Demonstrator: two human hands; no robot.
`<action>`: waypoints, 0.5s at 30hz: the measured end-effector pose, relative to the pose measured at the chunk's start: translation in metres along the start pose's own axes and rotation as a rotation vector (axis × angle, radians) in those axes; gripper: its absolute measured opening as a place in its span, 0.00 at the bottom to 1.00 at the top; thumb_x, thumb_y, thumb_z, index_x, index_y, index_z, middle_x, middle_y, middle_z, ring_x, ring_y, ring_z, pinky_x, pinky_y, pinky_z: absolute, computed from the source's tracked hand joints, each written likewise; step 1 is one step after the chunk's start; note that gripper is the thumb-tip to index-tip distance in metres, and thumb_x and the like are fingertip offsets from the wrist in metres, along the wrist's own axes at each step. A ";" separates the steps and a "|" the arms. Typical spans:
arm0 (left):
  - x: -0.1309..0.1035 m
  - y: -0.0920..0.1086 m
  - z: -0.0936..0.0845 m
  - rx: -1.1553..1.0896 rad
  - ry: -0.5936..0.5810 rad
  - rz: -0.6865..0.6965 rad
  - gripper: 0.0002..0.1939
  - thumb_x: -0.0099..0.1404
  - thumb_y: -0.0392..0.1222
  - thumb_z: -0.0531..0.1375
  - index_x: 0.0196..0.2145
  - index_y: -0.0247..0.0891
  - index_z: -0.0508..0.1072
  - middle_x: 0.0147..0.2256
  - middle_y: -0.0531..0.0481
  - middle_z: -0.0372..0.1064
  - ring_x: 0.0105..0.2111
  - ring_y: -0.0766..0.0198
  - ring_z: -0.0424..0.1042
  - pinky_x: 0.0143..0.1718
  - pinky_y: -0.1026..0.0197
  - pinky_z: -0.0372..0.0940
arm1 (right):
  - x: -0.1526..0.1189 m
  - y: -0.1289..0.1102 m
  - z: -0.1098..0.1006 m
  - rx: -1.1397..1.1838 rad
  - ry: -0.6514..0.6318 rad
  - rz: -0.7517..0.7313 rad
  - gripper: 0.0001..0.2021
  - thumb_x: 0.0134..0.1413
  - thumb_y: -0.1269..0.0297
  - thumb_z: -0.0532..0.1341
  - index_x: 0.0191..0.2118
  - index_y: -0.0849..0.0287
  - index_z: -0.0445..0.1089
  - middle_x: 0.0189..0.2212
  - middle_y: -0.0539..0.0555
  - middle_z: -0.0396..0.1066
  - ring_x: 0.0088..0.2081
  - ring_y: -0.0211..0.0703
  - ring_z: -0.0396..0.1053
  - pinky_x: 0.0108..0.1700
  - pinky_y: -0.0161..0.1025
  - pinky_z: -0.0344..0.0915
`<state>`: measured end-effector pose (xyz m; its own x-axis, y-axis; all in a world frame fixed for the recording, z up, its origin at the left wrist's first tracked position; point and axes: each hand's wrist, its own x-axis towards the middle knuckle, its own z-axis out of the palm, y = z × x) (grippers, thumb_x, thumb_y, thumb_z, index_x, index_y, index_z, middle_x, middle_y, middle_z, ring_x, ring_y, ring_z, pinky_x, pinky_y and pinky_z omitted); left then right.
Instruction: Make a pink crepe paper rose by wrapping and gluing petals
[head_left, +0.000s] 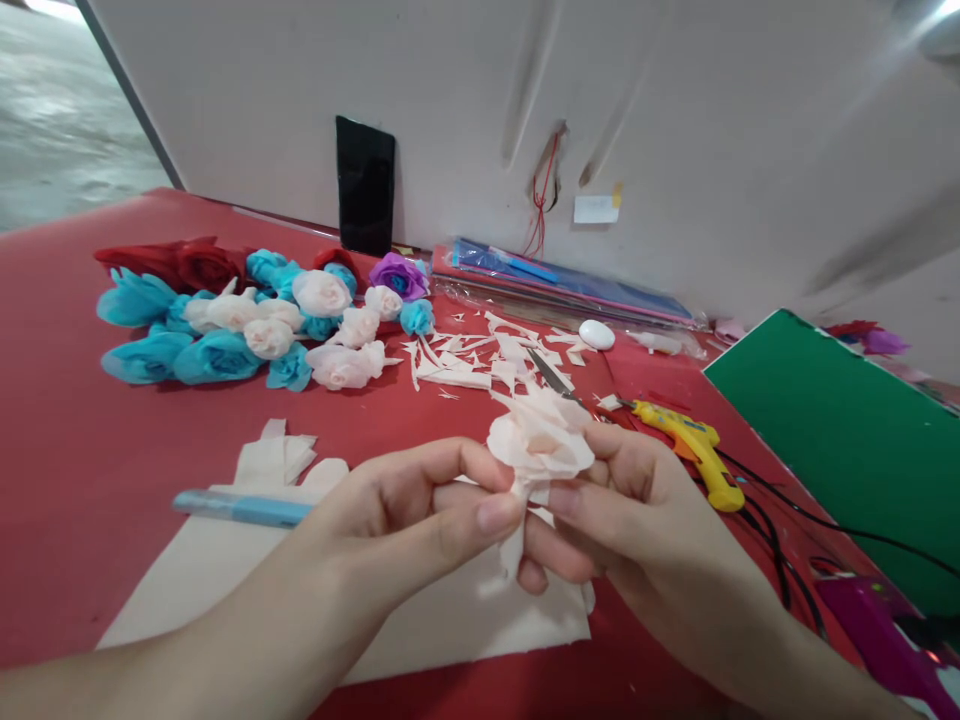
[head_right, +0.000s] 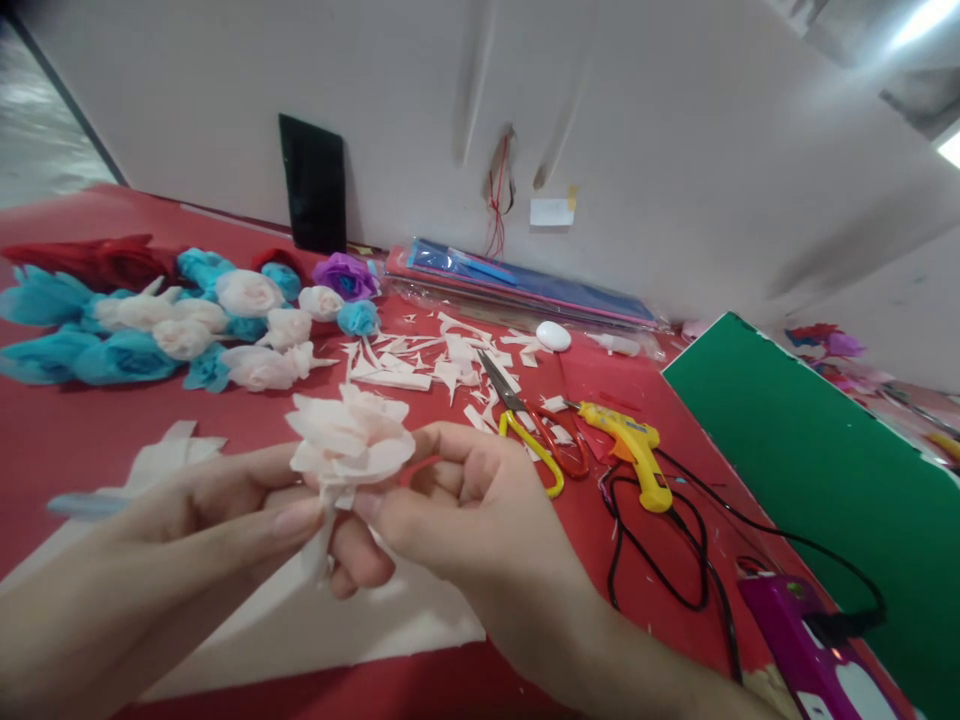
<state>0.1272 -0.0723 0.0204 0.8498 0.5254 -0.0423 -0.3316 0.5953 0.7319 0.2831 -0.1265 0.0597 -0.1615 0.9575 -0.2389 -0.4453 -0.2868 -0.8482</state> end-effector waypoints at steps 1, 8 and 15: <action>0.001 -0.001 0.000 -0.006 0.000 -0.002 0.05 0.63 0.41 0.64 0.30 0.43 0.73 0.28 0.53 0.80 0.35 0.60 0.77 0.44 0.60 0.69 | 0.000 0.001 0.000 0.002 -0.003 -0.002 0.07 0.49 0.71 0.70 0.28 0.62 0.70 0.16 0.45 0.67 0.22 0.30 0.69 0.28 0.28 0.63; 0.002 0.000 0.000 -0.043 -0.019 -0.031 0.06 0.63 0.42 0.65 0.29 0.43 0.72 0.24 0.54 0.76 0.35 0.58 0.77 0.43 0.58 0.68 | 0.001 0.002 0.001 0.003 -0.019 -0.030 0.07 0.53 0.69 0.68 0.28 0.61 0.70 0.16 0.45 0.67 0.23 0.31 0.69 0.27 0.29 0.62; -0.002 0.002 0.001 -0.029 -0.005 -0.043 0.06 0.64 0.43 0.64 0.30 0.41 0.72 0.26 0.53 0.77 0.36 0.59 0.76 0.45 0.59 0.67 | 0.001 0.002 0.000 0.050 -0.059 -0.014 0.06 0.51 0.75 0.67 0.28 0.61 0.71 0.17 0.44 0.66 0.23 0.30 0.68 0.30 0.29 0.65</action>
<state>0.1255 -0.0726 0.0228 0.8654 0.4962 -0.0697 -0.3066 0.6344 0.7096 0.2818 -0.1260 0.0583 -0.2056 0.9585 -0.1975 -0.4911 -0.2756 -0.8264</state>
